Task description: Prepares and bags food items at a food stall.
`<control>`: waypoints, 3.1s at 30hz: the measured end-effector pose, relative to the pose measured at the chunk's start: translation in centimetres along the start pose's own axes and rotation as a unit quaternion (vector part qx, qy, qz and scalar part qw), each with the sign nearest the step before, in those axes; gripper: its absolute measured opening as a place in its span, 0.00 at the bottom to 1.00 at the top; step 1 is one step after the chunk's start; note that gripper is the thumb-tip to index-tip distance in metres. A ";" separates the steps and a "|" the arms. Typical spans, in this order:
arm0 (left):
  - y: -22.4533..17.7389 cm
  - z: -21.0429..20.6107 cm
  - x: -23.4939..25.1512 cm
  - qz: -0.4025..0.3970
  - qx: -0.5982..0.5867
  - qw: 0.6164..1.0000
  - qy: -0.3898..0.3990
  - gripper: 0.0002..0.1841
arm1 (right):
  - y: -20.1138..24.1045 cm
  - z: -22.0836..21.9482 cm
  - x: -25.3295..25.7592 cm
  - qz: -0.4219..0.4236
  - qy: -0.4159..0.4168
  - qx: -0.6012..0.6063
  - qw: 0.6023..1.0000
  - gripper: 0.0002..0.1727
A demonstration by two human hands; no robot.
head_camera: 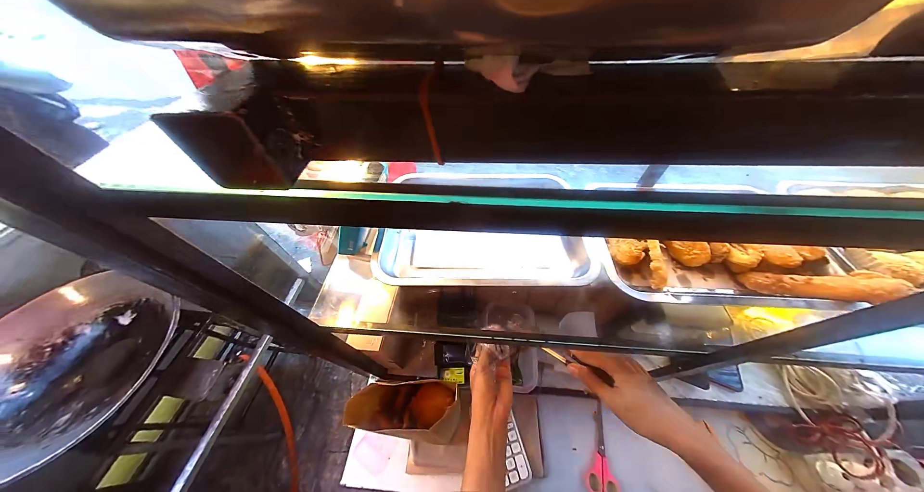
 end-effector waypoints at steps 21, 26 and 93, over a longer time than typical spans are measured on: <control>-1.2 8.4 -5.8 -0.007 0.084 0.996 -0.003 0.13 | 4.9 -2.6 8.5 -0.081 0.255 -0.128 0.955 0.21; -0.9 6.6 -4.6 -0.062 0.217 0.973 -0.046 0.12 | 1.5 0.7 3.4 -0.080 0.201 -0.057 0.975 0.25; -1.9 2.2 -3.8 -0.026 0.240 0.969 0.053 0.17 | 4.5 -1.7 7.7 -0.054 0.189 -0.095 0.976 0.32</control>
Point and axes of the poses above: each hand's wrist, its own x-axis towards the middle knuckle, its own z-axis out of the back of the hand, y = z × x, the point moved 2 cm from there along x, towards the middle knuckle, and after that the axes turned 12 degrees about z, right-handed, at the moved point
